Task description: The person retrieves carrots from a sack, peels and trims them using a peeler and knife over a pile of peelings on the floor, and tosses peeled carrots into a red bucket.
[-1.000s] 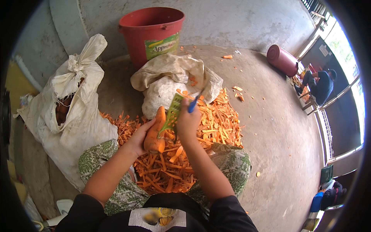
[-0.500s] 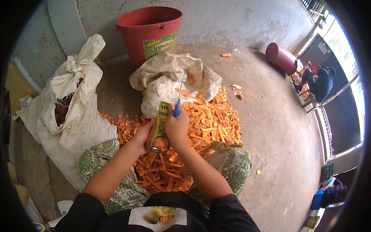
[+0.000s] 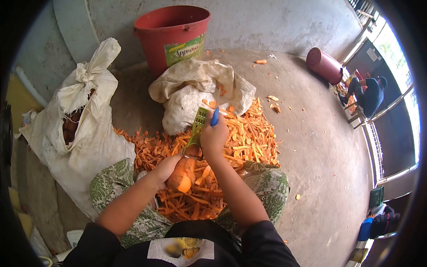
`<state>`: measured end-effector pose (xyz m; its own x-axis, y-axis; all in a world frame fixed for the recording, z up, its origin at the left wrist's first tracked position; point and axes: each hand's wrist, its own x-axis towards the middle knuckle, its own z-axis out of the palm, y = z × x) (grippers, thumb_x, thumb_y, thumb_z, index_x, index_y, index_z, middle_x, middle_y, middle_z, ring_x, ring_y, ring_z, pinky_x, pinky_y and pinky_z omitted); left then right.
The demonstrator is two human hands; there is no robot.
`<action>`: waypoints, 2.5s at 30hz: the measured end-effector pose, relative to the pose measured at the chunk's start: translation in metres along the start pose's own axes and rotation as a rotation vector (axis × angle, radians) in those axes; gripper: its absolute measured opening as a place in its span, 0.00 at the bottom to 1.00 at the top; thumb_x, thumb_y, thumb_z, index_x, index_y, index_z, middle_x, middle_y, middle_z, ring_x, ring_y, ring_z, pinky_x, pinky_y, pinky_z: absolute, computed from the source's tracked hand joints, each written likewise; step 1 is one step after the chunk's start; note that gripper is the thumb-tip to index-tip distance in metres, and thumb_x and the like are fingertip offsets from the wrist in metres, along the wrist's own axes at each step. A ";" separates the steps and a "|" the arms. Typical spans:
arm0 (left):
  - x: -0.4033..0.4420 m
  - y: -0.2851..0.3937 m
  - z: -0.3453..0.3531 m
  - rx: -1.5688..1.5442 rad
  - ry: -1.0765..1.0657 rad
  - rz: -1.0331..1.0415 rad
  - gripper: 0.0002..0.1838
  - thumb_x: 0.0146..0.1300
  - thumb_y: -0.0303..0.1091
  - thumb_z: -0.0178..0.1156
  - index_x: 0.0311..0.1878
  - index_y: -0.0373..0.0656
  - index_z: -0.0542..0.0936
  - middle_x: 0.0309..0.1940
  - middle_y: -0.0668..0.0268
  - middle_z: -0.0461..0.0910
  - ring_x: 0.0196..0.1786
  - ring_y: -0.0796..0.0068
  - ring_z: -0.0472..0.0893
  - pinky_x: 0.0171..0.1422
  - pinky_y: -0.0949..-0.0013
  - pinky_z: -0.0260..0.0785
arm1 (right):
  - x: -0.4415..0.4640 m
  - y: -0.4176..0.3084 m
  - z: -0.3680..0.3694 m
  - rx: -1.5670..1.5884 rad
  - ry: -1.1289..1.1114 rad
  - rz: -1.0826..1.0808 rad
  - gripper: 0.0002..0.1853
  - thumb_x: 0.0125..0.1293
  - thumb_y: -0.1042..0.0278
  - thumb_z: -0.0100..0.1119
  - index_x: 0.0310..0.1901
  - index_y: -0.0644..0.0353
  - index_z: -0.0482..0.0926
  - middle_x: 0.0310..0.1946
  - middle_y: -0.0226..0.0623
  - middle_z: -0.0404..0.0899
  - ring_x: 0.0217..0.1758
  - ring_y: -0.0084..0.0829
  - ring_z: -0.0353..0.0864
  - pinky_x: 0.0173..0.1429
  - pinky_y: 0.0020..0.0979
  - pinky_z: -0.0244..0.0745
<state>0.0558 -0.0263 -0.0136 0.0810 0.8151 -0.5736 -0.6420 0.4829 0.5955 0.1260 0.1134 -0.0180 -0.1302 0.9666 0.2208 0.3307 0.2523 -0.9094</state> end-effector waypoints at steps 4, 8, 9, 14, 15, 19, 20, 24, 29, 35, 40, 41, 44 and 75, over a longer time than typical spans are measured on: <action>-0.004 0.001 0.000 0.129 -0.008 0.072 0.23 0.69 0.46 0.34 0.51 0.38 0.69 0.44 0.62 0.75 0.41 0.75 0.77 0.46 0.71 0.69 | 0.012 -0.003 -0.005 -0.049 0.079 0.033 0.16 0.64 0.60 0.48 0.27 0.66 0.70 0.14 0.40 0.66 0.17 0.33 0.63 0.26 0.35 0.60; -0.016 0.006 0.003 0.147 -0.086 0.062 0.23 0.69 0.46 0.36 0.53 0.36 0.67 0.43 0.62 0.75 0.41 0.76 0.76 0.46 0.72 0.69 | 0.049 0.026 -0.020 -0.002 0.240 0.035 0.16 0.65 0.61 0.48 0.26 0.66 0.70 0.14 0.37 0.66 0.17 0.31 0.63 0.25 0.33 0.59; -0.018 0.007 0.004 0.140 -0.075 0.058 0.23 0.68 0.46 0.37 0.53 0.37 0.67 0.43 0.62 0.75 0.42 0.75 0.76 0.47 0.72 0.69 | 0.056 0.025 -0.027 0.046 0.287 0.061 0.16 0.65 0.61 0.48 0.26 0.66 0.70 0.14 0.35 0.67 0.17 0.28 0.63 0.25 0.32 0.59; -0.006 0.008 -0.014 0.091 0.020 0.078 0.25 0.64 0.52 0.45 0.50 0.38 0.70 0.39 0.62 0.76 0.36 0.73 0.78 0.42 0.69 0.72 | 0.033 0.004 -0.025 0.258 0.202 0.113 0.17 0.66 0.60 0.47 0.25 0.65 0.69 0.16 0.28 0.65 0.20 0.19 0.61 0.25 0.26 0.58; -0.002 0.008 -0.018 0.089 0.022 0.080 0.25 0.64 0.52 0.45 0.50 0.38 0.70 0.39 0.62 0.76 0.36 0.73 0.78 0.42 0.69 0.72 | 0.016 -0.017 -0.023 0.313 0.142 0.121 0.17 0.66 0.60 0.47 0.24 0.64 0.68 0.16 0.26 0.64 0.20 0.19 0.60 0.25 0.25 0.57; 0.004 0.014 -0.018 -0.103 0.035 0.085 0.24 0.64 0.50 0.47 0.54 0.41 0.68 0.43 0.64 0.75 0.43 0.73 0.76 0.47 0.70 0.71 | -0.018 -0.032 -0.008 0.356 -0.055 0.097 0.17 0.66 0.59 0.46 0.25 0.63 0.67 0.16 0.26 0.62 0.21 0.18 0.58 0.26 0.26 0.58; 0.008 0.014 -0.020 -0.218 0.000 0.076 0.22 0.64 0.49 0.46 0.52 0.43 0.69 0.40 0.63 0.76 0.39 0.71 0.78 0.44 0.68 0.73 | -0.025 -0.033 -0.012 0.314 -0.133 0.061 0.17 0.66 0.59 0.46 0.25 0.63 0.66 0.17 0.27 0.62 0.22 0.18 0.58 0.27 0.25 0.58; 0.015 0.012 -0.018 -0.442 -0.124 0.103 0.19 0.64 0.47 0.46 0.50 0.44 0.70 0.38 0.63 0.77 0.36 0.70 0.79 0.40 0.65 0.75 | -0.033 -0.036 -0.006 0.307 -0.047 0.072 0.17 0.66 0.59 0.46 0.25 0.63 0.66 0.16 0.25 0.60 0.21 0.18 0.57 0.26 0.26 0.57; 0.009 0.015 -0.009 -0.474 -0.206 0.113 0.20 0.65 0.48 0.44 0.51 0.44 0.70 0.39 0.63 0.77 0.37 0.70 0.79 0.41 0.65 0.75 | -0.026 -0.037 -0.017 0.379 -0.049 0.153 0.17 0.67 0.59 0.46 0.24 0.62 0.66 0.15 0.25 0.60 0.19 0.19 0.57 0.25 0.26 0.57; 0.021 0.007 -0.017 -0.454 -0.206 0.117 0.21 0.65 0.48 0.43 0.53 0.44 0.68 0.43 0.62 0.76 0.42 0.69 0.79 0.43 0.63 0.75 | -0.044 -0.039 -0.013 0.203 -0.113 -0.032 0.16 0.67 0.59 0.45 0.31 0.64 0.71 0.18 0.24 0.66 0.22 0.16 0.61 0.27 0.23 0.59; 0.015 0.008 -0.012 -0.374 -0.163 0.150 0.21 0.66 0.48 0.42 0.53 0.43 0.68 0.44 0.63 0.76 0.42 0.71 0.79 0.43 0.64 0.75 | -0.045 -0.042 -0.013 0.075 -0.085 -0.069 0.16 0.66 0.58 0.46 0.30 0.64 0.70 0.16 0.30 0.65 0.21 0.20 0.61 0.27 0.27 0.59; 0.012 0.010 -0.009 -0.342 -0.133 0.163 0.22 0.66 0.49 0.41 0.53 0.43 0.68 0.44 0.63 0.76 0.42 0.71 0.79 0.42 0.65 0.75 | -0.042 -0.040 -0.012 0.065 -0.073 -0.069 0.15 0.65 0.60 0.48 0.27 0.64 0.68 0.14 0.36 0.64 0.18 0.29 0.61 0.25 0.31 0.59; 0.012 0.014 -0.007 -0.283 -0.095 0.182 0.22 0.67 0.49 0.40 0.53 0.43 0.68 0.43 0.64 0.76 0.40 0.72 0.79 0.42 0.66 0.75 | -0.037 -0.040 -0.009 0.037 -0.059 -0.082 0.14 0.63 0.63 0.50 0.25 0.64 0.67 0.13 0.43 0.64 0.16 0.39 0.62 0.24 0.35 0.59; 0.019 0.007 -0.009 -0.268 -0.127 0.097 0.19 0.66 0.45 0.40 0.47 0.40 0.70 0.35 0.63 0.77 0.35 0.70 0.79 0.38 0.65 0.75 | -0.048 -0.041 -0.009 0.051 -0.116 -0.055 0.15 0.64 0.60 0.49 0.27 0.65 0.69 0.14 0.40 0.67 0.16 0.34 0.63 0.24 0.34 0.61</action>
<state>0.0454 -0.0104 -0.0253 0.0931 0.8949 -0.4363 -0.8283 0.3128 0.4648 0.1275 0.0574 0.0117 -0.2549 0.9388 0.2317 0.2724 0.2996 -0.9143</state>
